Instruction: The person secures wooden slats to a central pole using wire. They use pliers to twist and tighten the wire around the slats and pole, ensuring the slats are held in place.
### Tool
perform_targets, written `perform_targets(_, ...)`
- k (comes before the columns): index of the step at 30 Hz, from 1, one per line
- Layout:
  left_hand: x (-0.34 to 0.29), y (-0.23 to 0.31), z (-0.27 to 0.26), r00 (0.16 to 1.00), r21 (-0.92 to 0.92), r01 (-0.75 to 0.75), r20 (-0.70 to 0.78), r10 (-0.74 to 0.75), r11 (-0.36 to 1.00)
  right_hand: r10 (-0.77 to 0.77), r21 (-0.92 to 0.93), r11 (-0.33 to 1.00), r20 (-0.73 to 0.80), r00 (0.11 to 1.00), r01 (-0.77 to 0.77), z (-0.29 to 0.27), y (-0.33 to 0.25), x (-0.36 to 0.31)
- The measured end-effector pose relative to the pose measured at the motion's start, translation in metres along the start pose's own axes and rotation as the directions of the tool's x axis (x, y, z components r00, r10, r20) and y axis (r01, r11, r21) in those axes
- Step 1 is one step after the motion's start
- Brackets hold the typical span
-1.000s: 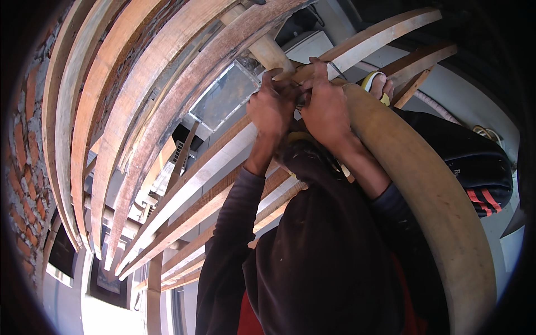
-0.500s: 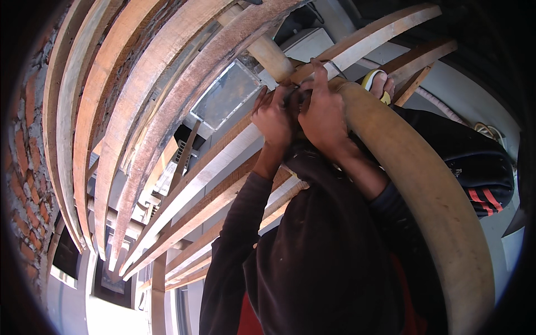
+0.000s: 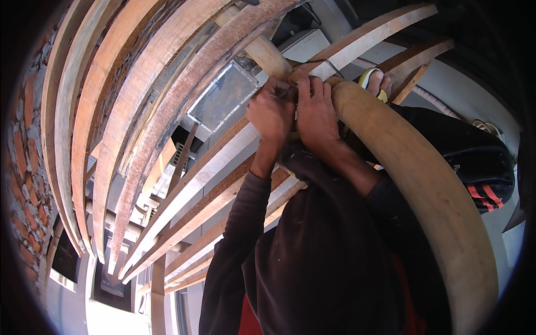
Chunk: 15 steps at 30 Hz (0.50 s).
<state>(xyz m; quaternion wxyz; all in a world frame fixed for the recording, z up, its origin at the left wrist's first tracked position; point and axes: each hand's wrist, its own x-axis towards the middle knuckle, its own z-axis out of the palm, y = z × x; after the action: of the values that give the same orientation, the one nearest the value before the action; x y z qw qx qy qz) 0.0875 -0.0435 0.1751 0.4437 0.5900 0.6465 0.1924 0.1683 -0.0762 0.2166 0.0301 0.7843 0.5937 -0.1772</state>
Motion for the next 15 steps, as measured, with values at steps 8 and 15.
perform_targets(8,0.0,-0.014,0.004,1.0,0.034,0.009,0.011,-0.009,0.999,-0.007,0.026,1.0,-0.045,0.999,0.008,0.009,0.0,0.009)
perform_targets(15,0.0,-0.013,-0.005,0.993,-0.044,-0.101,0.063,0.103,0.994,0.018,-0.05,0.999,-0.056,0.998,-0.02,0.0,-0.001,0.019)
